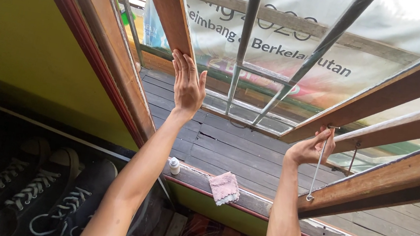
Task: The person wipes the glass panes and wooden frame of a single window using a cloth. They repeatedly wipe the same areas of the window and sill without moving to another window.
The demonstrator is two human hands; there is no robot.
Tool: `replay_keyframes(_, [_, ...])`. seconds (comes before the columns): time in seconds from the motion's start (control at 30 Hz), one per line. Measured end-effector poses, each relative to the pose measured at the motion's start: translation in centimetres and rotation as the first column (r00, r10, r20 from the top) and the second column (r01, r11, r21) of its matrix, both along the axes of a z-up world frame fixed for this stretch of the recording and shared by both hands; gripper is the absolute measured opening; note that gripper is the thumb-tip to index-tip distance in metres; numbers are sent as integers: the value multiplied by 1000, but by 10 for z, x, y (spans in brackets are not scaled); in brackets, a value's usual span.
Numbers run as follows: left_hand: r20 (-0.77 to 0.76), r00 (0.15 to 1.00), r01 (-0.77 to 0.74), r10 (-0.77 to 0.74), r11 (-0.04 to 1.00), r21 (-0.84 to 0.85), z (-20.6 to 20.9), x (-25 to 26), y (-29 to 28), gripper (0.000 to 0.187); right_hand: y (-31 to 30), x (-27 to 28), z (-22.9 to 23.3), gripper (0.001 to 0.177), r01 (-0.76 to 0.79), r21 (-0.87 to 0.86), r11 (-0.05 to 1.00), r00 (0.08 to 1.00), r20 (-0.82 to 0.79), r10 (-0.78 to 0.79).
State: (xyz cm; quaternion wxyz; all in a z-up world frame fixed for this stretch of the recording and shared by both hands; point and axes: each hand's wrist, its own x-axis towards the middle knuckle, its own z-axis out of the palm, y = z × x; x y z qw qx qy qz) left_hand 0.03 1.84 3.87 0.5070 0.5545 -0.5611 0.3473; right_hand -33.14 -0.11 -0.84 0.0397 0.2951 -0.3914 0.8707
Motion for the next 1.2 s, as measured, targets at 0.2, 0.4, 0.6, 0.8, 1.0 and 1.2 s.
replay_keyframes(0.2, [-9,1000,-4,3,1000,-17,-3,-1,-2,65,5,-7,-2,17,17,-19,1000,995,-98,-19])
replay_keyframes(0.4, [-12,1000,3,-3,999,-33,-2,-3,1,65,10,-15,-3,15,18,-100,995,973,-226,-40])
replay_keyframes(0.6, [-41,999,22,-23,999,-31,-9,-5,-7,70,20,-8,4,16,28,-84,996,967,-249,-48])
replay_keyframes(0.8, [-59,997,60,-59,998,7,-9,-6,-3,71,20,-13,-26,57,-26,167,986,989,-142,50])
replay_keyframes(1.0, [-46,996,70,-70,997,-15,-11,-4,-6,71,6,-14,-31,71,-118,264,957,976,-144,161])
replay_keyframes(1.2, [-50,996,76,-77,997,-5,-14,-4,-9,72,-4,-17,-38,87,-53,326,944,955,-261,143])
